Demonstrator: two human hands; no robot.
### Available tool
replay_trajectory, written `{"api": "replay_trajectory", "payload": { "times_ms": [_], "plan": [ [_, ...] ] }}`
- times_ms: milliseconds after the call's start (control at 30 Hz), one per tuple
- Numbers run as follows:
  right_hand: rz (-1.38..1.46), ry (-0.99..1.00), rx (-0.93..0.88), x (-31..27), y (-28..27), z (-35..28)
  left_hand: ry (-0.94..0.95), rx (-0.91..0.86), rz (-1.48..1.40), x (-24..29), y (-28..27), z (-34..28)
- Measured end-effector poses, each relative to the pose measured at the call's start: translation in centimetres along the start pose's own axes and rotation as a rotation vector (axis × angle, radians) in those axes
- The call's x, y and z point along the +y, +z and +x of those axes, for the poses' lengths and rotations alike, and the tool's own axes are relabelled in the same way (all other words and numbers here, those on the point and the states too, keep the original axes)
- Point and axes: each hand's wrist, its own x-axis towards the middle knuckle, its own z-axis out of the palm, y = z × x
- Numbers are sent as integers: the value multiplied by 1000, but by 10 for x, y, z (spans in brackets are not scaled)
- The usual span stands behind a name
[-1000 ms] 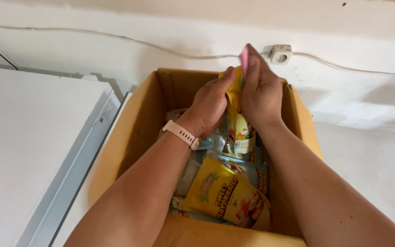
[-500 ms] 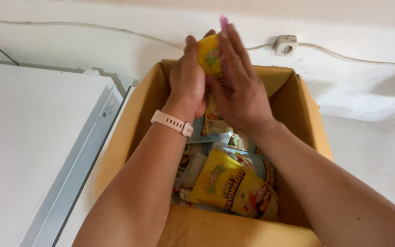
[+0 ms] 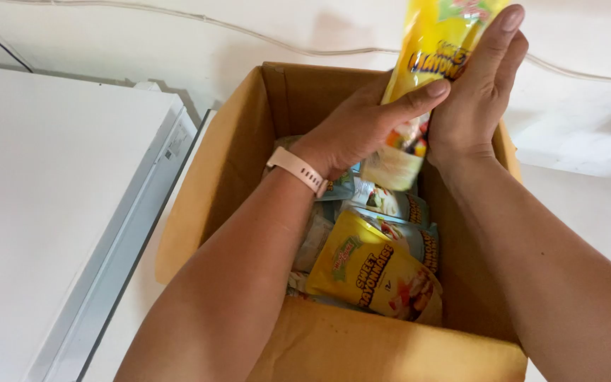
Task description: Wiping down mayonnaise pouches from a cardboard box and arranging them neatly on a store shelf.
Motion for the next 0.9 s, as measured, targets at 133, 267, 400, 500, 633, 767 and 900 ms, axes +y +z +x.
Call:
{"api": "replay_trajectory", "payload": {
  "times_ms": [133,267,400,500,633,767,900],
  "plan": [
    [-670,-347,-257,-6,7,-10,-226,87,288,-55,-21,18],
    [-789,-469,-591,-37,43,-21,-90,289,537,-48,-38,21],
    [-744,-569,-684,-70,57,-48,-123,393,-151,-17,-45,9],
    [-640,-600,-686,-82,62,-50,-70,302,-547,1,-47,1],
    [-620,-578,-384,-54,33,-24,-119,95,-479,10,-24,4],
    [-289,-406,-141,-53,31,-21,-235,41,-526,16,-13,4],
    [-388,-358,-228,-53,37,-32,-133,115,-540,-4,-35,12]
  ]
}}
